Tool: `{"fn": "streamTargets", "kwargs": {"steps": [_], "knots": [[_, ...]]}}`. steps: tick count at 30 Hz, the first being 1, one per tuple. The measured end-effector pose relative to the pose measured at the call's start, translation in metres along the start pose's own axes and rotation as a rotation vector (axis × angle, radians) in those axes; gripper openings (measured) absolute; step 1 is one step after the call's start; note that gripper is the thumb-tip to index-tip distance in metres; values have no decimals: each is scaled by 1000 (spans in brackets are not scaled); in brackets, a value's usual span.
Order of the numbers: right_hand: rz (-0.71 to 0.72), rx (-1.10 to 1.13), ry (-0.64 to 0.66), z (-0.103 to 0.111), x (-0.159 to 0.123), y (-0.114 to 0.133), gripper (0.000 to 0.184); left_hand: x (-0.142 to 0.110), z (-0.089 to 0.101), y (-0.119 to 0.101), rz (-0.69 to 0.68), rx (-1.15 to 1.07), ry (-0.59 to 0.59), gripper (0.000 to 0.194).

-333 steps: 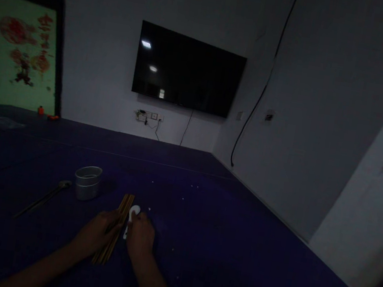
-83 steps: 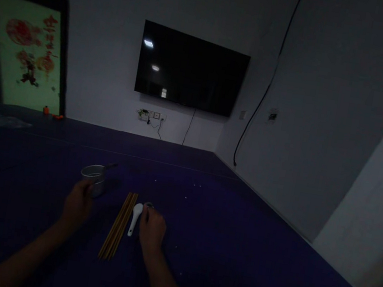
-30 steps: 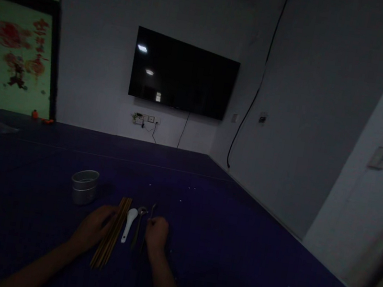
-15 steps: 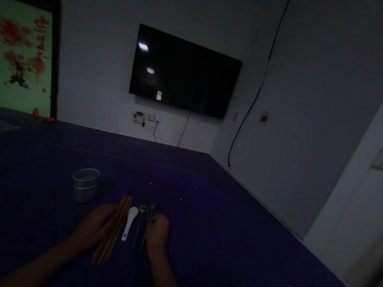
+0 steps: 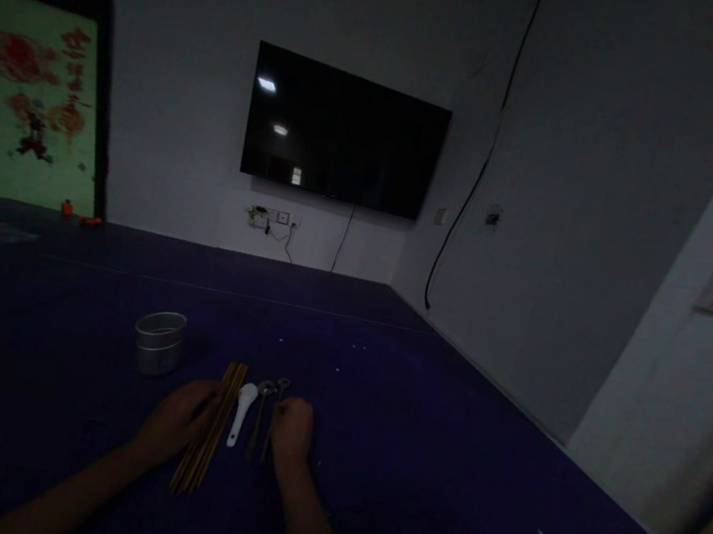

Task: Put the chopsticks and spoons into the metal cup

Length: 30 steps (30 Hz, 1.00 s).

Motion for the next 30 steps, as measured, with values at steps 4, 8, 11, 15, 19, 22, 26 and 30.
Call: {"fn": "streamTargets", "kwargs": {"steps": [4,8,11,15,19,22,26,30], "knots": [[14,-1,4,1,0,1,23,-1,0,-1,-4,-7,0,31],[26,2,6,1,0,2,22,0,-1,-2,8,-22,14,30],[38,6,11,1,0,2,22,0,-1,-2,11,-13,17,30],[41,2,21,0,-1,2,22,-1,0,-2,-2,-14,10,30],[36,1,28,-1,-1,1,23,0,-1,-1,11,-20,21,30],[29,3,30,-3,-1,1,23,1,-1,0,21,-21,35,31],[24,8,24,-6,-1,0,24,1,-1,0,17,-24,19,31],[25,8,13,-6,-2,1,24,1,-1,0,5,-14,12,30]]}}
Point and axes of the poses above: each hand's wrist, its own x-axis towards the middle knuckle, its own z-axis out of the back of the hand, y = z × x, the point moved 4 cm from there along x, towards the middle knuckle, and after that the axes turned 13 degrees about -x, right-handed, at the moved point
